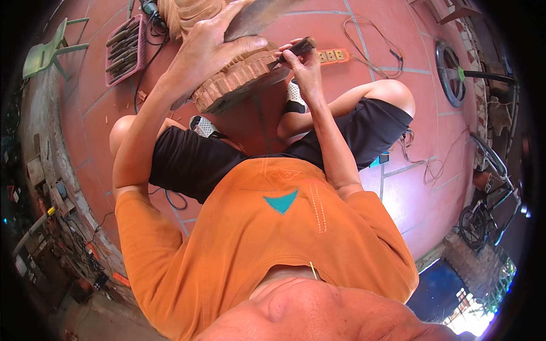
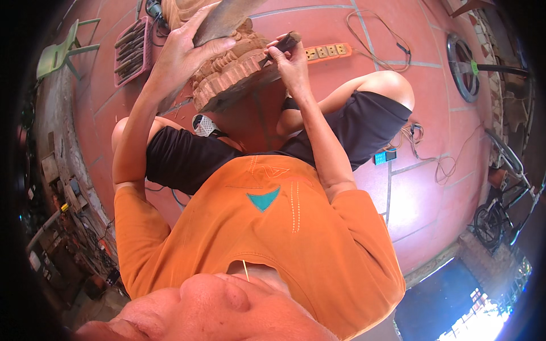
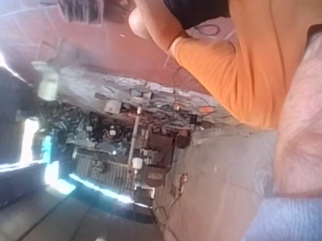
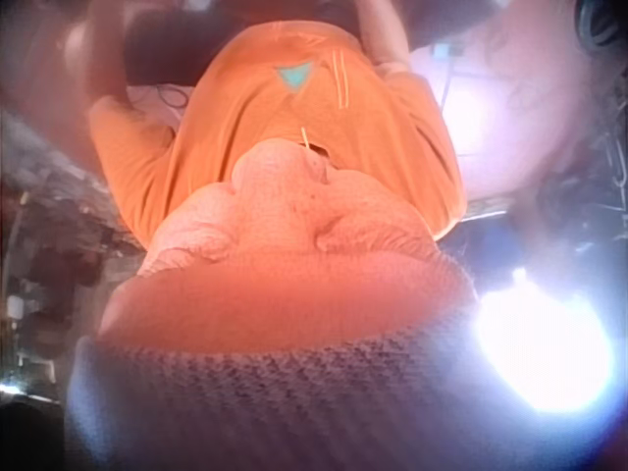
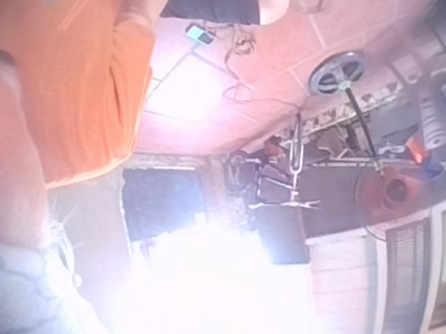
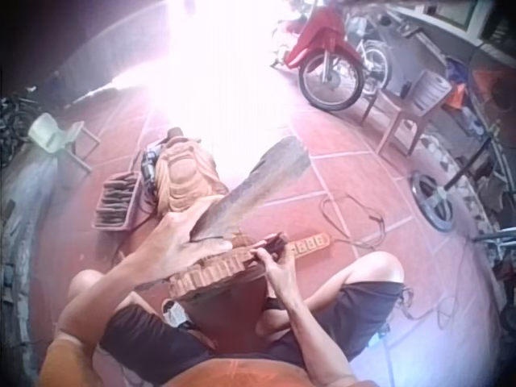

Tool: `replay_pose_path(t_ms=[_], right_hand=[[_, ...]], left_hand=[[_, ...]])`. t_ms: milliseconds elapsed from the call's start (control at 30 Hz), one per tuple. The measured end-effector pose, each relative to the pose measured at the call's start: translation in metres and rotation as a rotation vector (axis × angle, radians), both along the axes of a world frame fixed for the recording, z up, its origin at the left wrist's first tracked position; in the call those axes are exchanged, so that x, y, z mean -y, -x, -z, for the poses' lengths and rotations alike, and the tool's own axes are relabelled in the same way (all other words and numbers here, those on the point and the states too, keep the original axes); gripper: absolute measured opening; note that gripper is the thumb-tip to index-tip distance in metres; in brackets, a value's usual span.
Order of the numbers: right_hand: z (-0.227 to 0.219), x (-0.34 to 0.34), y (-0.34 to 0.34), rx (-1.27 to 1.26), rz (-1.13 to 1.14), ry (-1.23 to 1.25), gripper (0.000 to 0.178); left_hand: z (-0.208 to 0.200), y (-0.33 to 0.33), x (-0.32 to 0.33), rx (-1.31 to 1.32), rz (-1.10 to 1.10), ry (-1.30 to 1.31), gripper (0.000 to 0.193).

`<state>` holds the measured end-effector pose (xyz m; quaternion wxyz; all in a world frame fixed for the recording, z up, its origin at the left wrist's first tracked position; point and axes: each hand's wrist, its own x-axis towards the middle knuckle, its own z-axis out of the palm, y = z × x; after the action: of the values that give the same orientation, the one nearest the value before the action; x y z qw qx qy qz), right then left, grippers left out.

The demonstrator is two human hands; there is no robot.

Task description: The person is carving a wooden sculpture using a chisel and mallet. They repeatedly strike the chisel with the mallet to shape the wood, focusing on detailed areas of the sculpture.

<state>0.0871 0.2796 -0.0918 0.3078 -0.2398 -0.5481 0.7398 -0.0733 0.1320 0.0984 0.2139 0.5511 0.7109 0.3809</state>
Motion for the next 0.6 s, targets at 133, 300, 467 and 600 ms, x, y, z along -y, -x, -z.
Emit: replay_pose_path(t_ms=[133,300,467,600], right_hand=[[0.003,0.008,0.006,-0.042,0.025,-0.052,0.028],[-0.002,0.011,0.009,0.084,0.043,-0.227,0.03],[-0.001,0.011,0.011,0.089,0.041,-0.17,0.034],[0.003,0.01,0.01,0.028,0.039,-0.168,0.03]], left_hand=[[0.015,0.003,-0.013,-0.27,0.169,-0.291,0.072],[0.036,-0.01,-0.02,-0.325,0.127,-0.117,0.07],[0.048,0.0,-0.019,-0.413,0.215,0.216,0.075],[0.032,-0.009,-0.021,-0.398,0.153,0.06,0.073]])
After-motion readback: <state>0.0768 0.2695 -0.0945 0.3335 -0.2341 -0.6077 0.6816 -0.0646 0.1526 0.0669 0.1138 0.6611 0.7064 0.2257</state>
